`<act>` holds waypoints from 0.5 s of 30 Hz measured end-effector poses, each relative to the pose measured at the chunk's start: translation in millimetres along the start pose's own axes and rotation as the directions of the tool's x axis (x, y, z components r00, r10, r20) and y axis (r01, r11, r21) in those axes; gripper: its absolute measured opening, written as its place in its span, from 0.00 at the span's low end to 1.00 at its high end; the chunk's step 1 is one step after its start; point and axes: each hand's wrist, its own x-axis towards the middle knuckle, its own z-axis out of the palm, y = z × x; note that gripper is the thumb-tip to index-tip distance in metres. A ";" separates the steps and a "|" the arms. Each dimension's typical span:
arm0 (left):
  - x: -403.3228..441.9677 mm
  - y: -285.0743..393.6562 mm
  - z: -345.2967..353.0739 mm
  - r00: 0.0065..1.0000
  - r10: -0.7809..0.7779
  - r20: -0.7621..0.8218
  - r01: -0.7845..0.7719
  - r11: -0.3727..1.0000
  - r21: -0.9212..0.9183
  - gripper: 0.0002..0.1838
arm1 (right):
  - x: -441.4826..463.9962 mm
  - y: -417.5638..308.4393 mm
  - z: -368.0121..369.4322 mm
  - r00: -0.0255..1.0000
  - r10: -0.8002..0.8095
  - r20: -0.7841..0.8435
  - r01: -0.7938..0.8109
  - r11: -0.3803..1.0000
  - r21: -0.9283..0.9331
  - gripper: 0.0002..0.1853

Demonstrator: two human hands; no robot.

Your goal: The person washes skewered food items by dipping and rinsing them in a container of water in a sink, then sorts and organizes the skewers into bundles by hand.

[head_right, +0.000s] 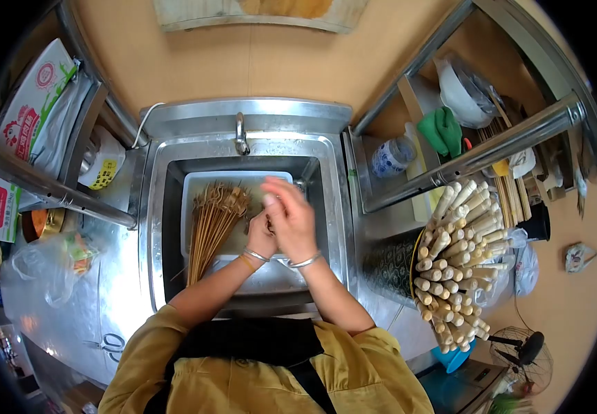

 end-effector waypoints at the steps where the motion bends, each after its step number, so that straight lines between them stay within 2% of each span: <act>1: 2.2 2.1 -1.2 1.000 0.010 0.002 -0.010 1.000 -0.024 0.11 | -2.7 6.9 -8.2 0.990 -0.028 -0.137 0.034 0.998 0.046 0.11; 2: 2.9 4.9 -2.1 1.000 0.020 0.007 -0.020 0.999 -0.049 0.13 | -10.6 10.3 -17.5 0.975 0.083 -0.206 -0.060 0.992 0.113 0.12; 3: 1.1 3.3 -7.1 0.996 -0.047 0.070 0.057 0.988 -0.140 0.11 | -21.1 22.0 -23.2 0.923 0.261 -0.281 -0.197 0.951 0.237 0.11; 4: 1.2 0.7 -10.5 0.995 -0.045 0.084 0.057 0.988 -0.141 0.11 | -33.9 41.8 -26.4 0.837 0.434 -0.332 -0.309 0.877 0.368 0.11; 5: 0.4 -2.5 -12.1 0.996 -0.070 0.060 0.081 0.976 -0.201 0.10 | -53.5 76.3 -28.9 0.698 0.674 -0.240 -0.501 0.700 0.509 0.11; 6: -1.2 -4.2 -12.7 0.994 -0.097 0.041 0.105 0.960 -0.259 0.09 | -75.9 110.6 -27.1 0.508 0.855 -0.109 -0.637 0.457 0.621 0.13; 8: -5.6 -0.3 -15.2 0.992 -0.109 0.057 0.120 0.956 -0.266 0.09 | -110.2 138.2 -2.9 0.140 0.974 0.179 -0.830 0.017 0.558 0.15; 10: -10.7 1.2 -18.1 0.990 -0.102 0.094 0.120 0.969 -0.216 0.09 | -128.4 150.2 22.8 0.187 0.982 0.036 -0.871 0.149 0.469 0.15; 11: -13.5 3.1 -20.6 0.989 -0.095 0.115 0.115 0.977 -0.181 0.09 | -150.4 205.9 33.9 0.442 0.897 0.003 -0.828 0.406 0.386 0.18; 12: -18.9 1.6 -22.8 0.986 -0.099 0.137 0.122 0.978 -0.168 0.09 | -152.0 196.2 30.9 0.428 0.904 0.002 -0.827 0.390 0.405 0.18; 13: -23.4 -0.6 -24.6 0.979 -0.104 0.177 0.137 0.974 -0.183 0.08 | -145.1 178.1 24.2 0.616 0.754 -0.227 -0.784 0.615 -0.084 0.19; 14: -24.6 -1.6 -25.5 0.972 -0.104 0.210 0.147 0.969 -0.201 0.08 | -138.1 167.8 17.9 0.815 0.497 -0.296 -0.567 0.581 -0.584 0.19; 15: -25.4 1.6 -27.5 0.966 -0.086 0.243 0.117 0.986 -0.117 0.07 | -138.8 175.2 18.0 0.779 0.598 -0.189 -0.571 0.553 -0.606 0.21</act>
